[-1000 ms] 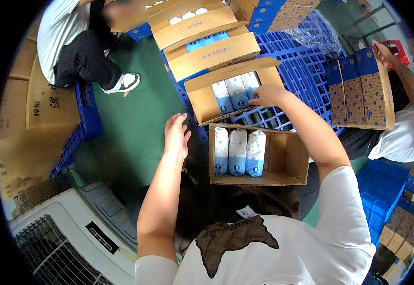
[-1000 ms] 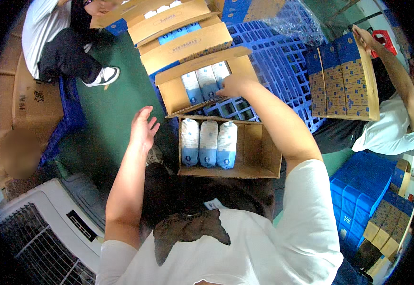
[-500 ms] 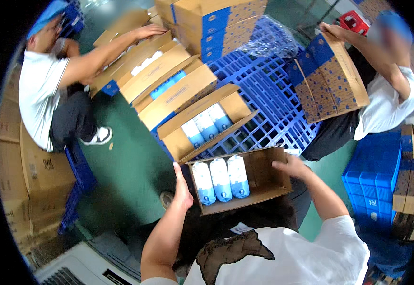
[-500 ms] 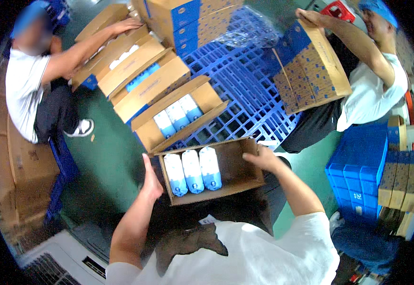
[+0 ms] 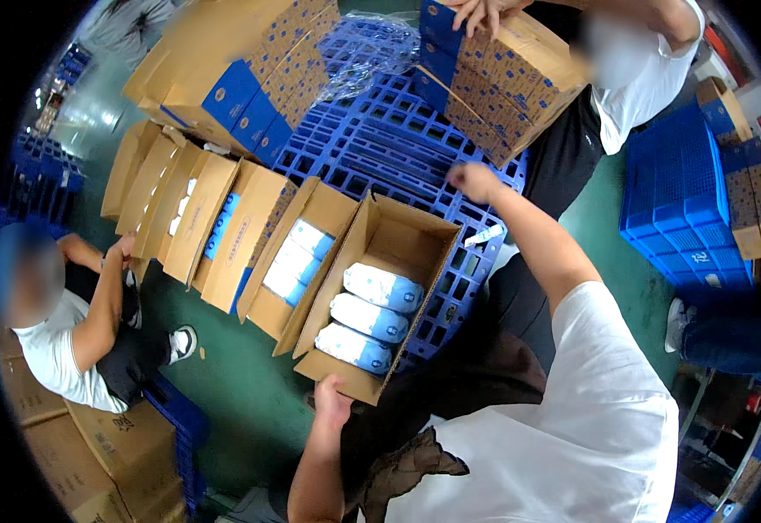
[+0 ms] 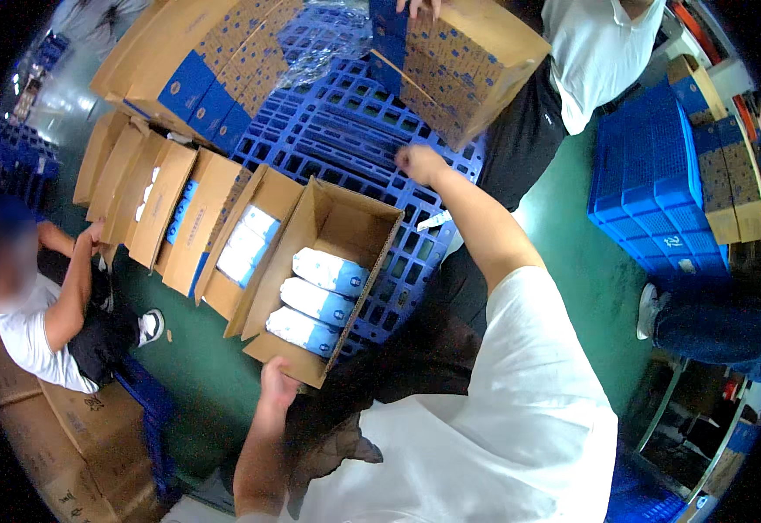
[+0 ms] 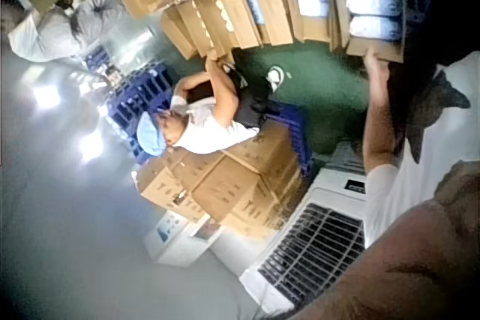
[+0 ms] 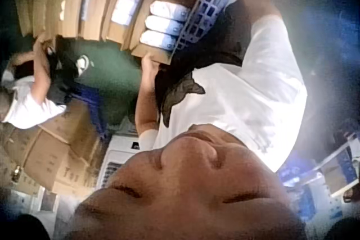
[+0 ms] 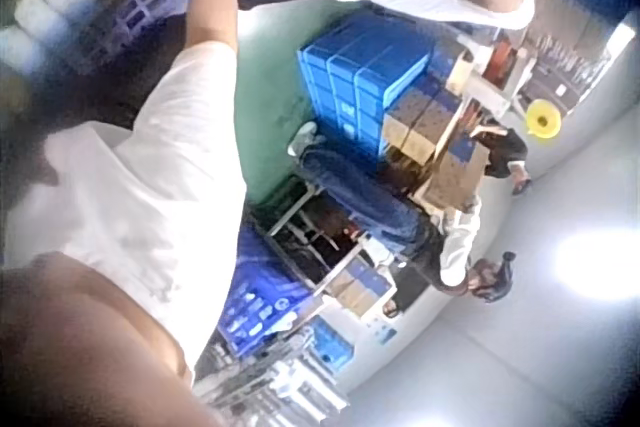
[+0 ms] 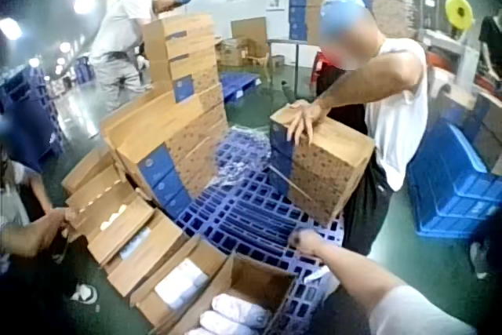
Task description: The person places small white and blue packages into a cardboard box and moves the filled box to a stack on a pallet.
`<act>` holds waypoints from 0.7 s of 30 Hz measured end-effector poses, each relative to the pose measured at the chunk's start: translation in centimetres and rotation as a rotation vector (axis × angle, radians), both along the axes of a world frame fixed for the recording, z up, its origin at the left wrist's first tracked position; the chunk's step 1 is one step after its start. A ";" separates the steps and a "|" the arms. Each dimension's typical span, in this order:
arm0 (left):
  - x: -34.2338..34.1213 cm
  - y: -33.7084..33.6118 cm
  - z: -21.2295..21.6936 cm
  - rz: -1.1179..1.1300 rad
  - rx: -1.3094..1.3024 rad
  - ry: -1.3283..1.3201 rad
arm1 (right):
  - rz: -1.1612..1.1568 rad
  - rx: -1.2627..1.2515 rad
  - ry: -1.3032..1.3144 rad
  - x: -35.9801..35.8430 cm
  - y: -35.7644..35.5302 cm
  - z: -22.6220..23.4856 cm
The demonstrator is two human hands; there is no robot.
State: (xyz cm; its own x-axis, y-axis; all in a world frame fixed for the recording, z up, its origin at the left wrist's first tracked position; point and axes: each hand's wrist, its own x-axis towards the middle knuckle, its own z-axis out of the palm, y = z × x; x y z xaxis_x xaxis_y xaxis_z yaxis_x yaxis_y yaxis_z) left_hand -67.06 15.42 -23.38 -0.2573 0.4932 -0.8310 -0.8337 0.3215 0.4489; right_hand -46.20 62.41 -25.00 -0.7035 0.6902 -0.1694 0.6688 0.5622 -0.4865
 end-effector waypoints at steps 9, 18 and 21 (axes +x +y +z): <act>3.5 1.7 2.2 -0.114 0.078 -0.085 | -0.035 0.016 -0.386 7.6 -6.5 -8.5; 15.3 10.6 -0.8 0.021 0.326 -0.423 | -0.403 -0.113 0.007 10.9 -6.6 -9.4; 19.5 16.4 0.4 0.092 0.364 -0.438 | -0.564 0.011 0.040 11.5 -6.8 -12.5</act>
